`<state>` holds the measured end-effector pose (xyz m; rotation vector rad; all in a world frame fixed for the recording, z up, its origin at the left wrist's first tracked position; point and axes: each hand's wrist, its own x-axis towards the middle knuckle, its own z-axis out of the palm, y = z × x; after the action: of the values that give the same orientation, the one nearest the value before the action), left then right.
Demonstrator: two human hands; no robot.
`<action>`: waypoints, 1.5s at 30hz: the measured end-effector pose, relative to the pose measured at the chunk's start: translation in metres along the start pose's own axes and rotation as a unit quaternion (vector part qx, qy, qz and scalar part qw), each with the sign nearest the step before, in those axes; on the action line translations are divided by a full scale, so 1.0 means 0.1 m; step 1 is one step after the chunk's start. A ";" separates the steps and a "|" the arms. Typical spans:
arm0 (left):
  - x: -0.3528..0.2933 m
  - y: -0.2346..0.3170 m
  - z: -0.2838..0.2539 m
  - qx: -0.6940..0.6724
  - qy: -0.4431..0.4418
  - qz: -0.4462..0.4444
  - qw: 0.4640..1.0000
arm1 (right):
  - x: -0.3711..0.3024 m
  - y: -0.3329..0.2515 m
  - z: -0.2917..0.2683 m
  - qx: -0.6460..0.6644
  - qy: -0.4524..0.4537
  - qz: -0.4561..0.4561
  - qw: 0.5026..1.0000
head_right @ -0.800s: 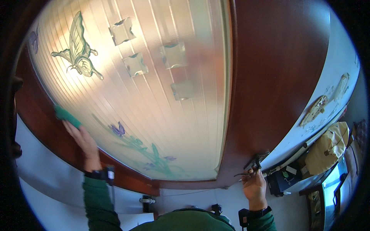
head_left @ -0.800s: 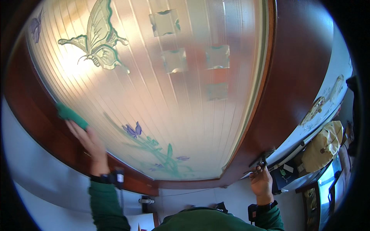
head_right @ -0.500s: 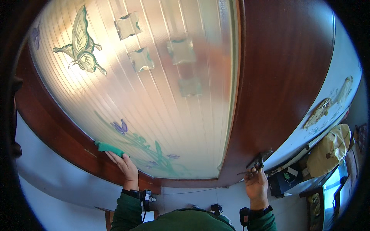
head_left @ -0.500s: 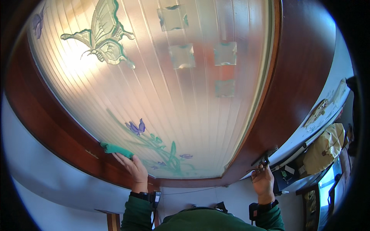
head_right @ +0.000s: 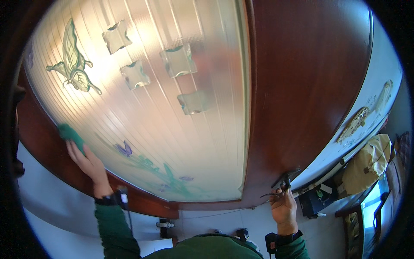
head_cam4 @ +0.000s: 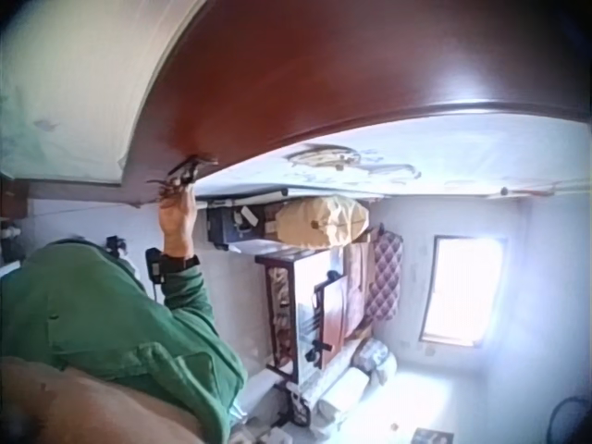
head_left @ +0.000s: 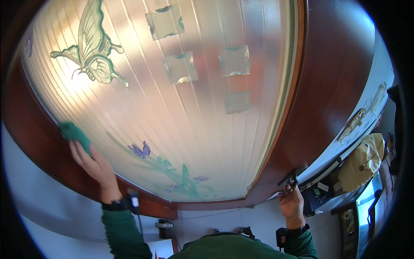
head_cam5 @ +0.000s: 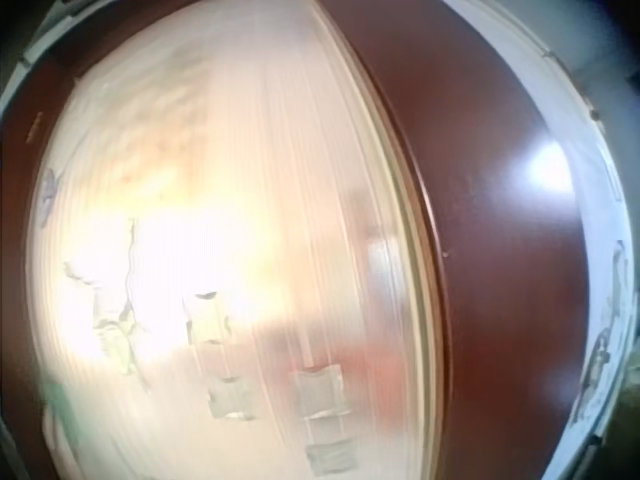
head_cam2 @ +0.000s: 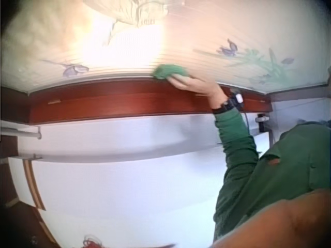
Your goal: The person wipes a frosted glass door with a green cloth, then moves to a glass-topped coffee table and wipes its surface. The person uses a green cloth to clean both surfaces in a home setting.
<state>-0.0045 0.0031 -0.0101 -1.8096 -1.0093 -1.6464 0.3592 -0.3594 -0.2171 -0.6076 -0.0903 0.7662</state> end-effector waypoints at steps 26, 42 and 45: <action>-1.49 0.22 -0.27 -0.060 -0.168 -0.164 0.970 | 0.13 0.01 0.04 0.003 -0.011 0.003 1.000; -0.59 0.23 -0.06 0.010 -0.034 0.010 0.999 | 0.18 0.04 -0.01 0.009 -0.003 0.000 1.000; -1.35 0.55 -0.07 -0.074 -0.125 -0.006 0.989 | 0.18 0.04 0.00 0.023 -0.006 -0.004 1.000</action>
<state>0.0349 -0.0620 -0.1349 -2.1549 -1.0255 -1.5636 0.3699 -0.3445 -0.2221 -0.5596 -0.0858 0.7624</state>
